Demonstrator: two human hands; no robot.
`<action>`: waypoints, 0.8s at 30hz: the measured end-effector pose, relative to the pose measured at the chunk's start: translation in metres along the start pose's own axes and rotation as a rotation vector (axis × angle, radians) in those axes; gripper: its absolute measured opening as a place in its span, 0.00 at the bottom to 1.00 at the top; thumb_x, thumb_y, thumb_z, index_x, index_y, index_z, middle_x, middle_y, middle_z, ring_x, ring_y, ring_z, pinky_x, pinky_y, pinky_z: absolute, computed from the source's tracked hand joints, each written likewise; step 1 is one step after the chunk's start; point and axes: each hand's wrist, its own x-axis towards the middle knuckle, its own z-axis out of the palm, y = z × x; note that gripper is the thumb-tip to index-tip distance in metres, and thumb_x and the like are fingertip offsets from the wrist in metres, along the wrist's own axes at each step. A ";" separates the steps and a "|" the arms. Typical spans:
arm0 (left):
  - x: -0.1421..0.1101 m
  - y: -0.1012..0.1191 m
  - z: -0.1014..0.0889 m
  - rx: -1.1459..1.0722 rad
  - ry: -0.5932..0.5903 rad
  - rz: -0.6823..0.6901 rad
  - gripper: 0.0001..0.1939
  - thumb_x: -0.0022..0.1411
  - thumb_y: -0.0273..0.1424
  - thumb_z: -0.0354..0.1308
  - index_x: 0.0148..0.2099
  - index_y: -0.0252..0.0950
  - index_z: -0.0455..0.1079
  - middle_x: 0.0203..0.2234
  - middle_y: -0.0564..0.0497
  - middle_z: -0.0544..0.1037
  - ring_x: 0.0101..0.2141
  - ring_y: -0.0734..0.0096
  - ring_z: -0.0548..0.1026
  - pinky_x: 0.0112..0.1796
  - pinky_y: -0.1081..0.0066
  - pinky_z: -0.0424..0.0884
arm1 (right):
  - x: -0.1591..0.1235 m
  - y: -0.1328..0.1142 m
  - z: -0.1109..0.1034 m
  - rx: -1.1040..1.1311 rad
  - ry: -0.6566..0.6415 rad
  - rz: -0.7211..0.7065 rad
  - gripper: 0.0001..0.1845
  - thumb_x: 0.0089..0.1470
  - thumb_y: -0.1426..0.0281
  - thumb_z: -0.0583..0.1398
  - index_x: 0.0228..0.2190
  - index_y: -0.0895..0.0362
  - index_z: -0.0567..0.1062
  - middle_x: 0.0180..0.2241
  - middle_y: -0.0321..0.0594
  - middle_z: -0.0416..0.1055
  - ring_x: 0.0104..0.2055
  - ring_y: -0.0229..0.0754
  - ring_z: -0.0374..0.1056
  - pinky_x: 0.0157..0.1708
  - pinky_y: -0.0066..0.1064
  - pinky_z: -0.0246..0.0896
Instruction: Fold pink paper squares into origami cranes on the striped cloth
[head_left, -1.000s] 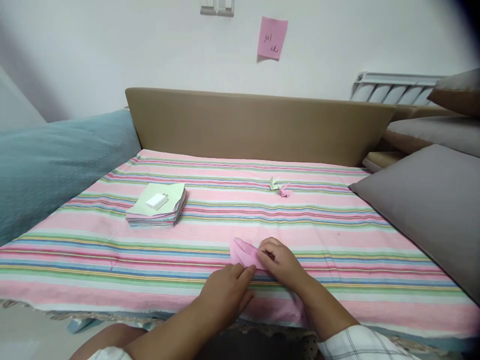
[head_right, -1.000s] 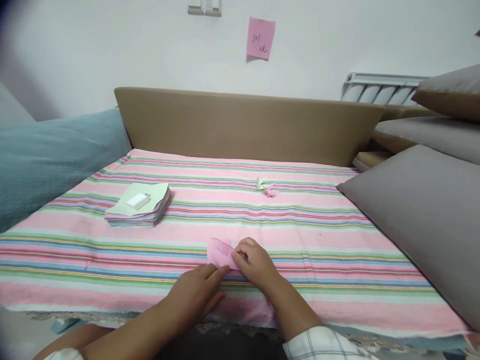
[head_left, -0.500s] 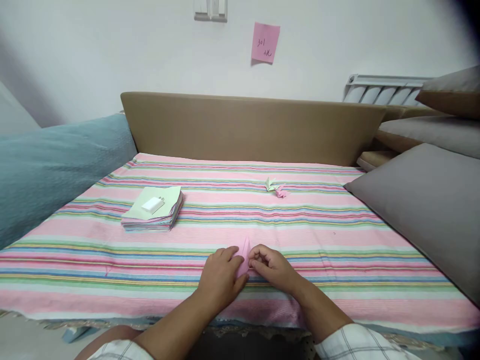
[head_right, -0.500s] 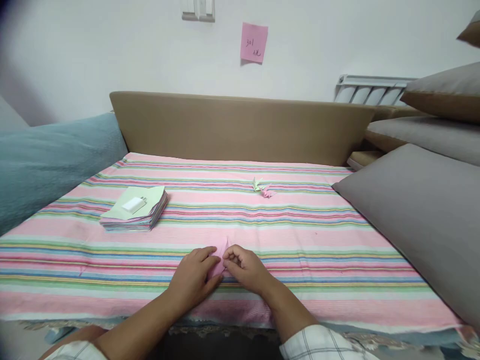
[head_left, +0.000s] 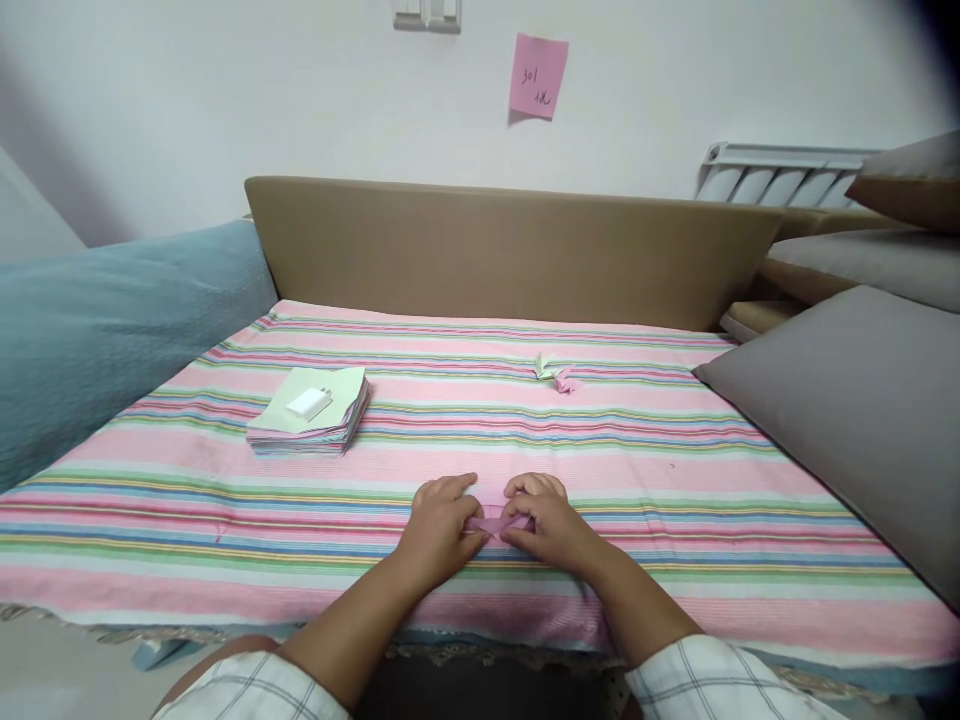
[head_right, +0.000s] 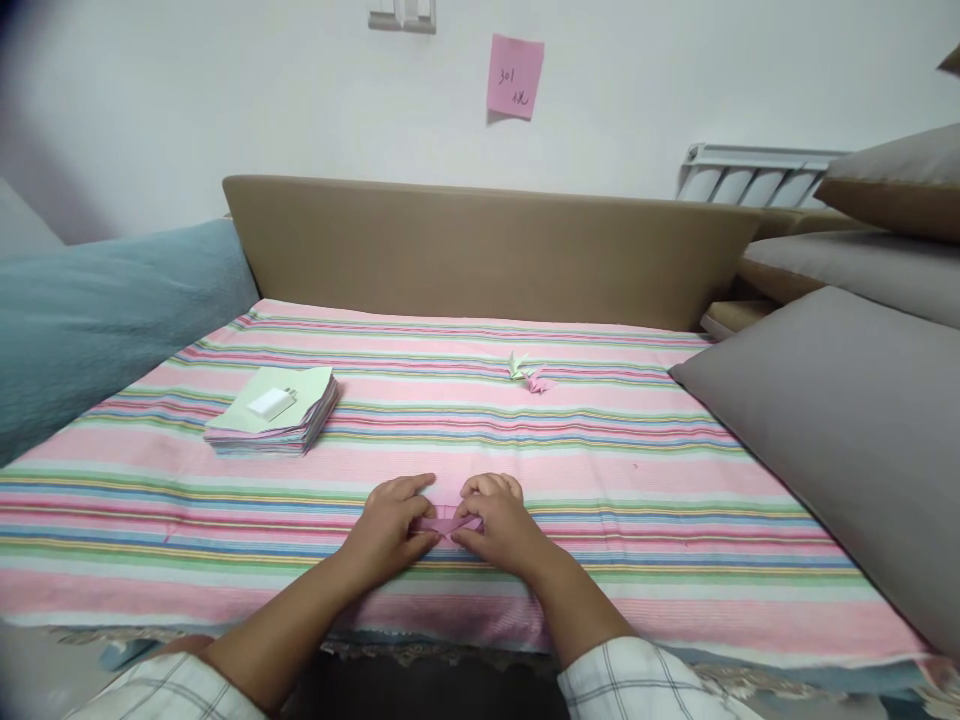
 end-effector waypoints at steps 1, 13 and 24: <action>0.001 0.000 0.000 -0.011 -0.009 -0.016 0.08 0.49 0.32 0.62 0.35 0.40 0.72 0.55 0.49 0.65 0.53 0.59 0.61 0.52 0.56 0.56 | 0.001 0.001 0.001 0.011 -0.005 0.011 0.06 0.43 0.67 0.64 0.28 0.50 0.76 0.41 0.37 0.66 0.46 0.44 0.59 0.50 0.41 0.45; 0.011 0.003 -0.002 -0.050 -0.093 -0.084 0.03 0.52 0.33 0.62 0.32 0.44 0.74 0.55 0.51 0.66 0.54 0.56 0.61 0.51 0.52 0.54 | 0.005 0.000 0.003 -0.009 -0.058 0.024 0.05 0.47 0.65 0.62 0.29 0.48 0.78 0.52 0.37 0.62 0.55 0.48 0.53 0.53 0.44 0.44; 0.014 0.004 -0.002 0.001 -0.119 -0.043 0.03 0.53 0.33 0.61 0.33 0.43 0.75 0.54 0.50 0.66 0.54 0.55 0.61 0.50 0.49 0.55 | 0.009 -0.002 0.001 -0.092 -0.091 -0.030 0.05 0.50 0.66 0.60 0.29 0.50 0.77 0.54 0.38 0.61 0.58 0.49 0.49 0.54 0.45 0.42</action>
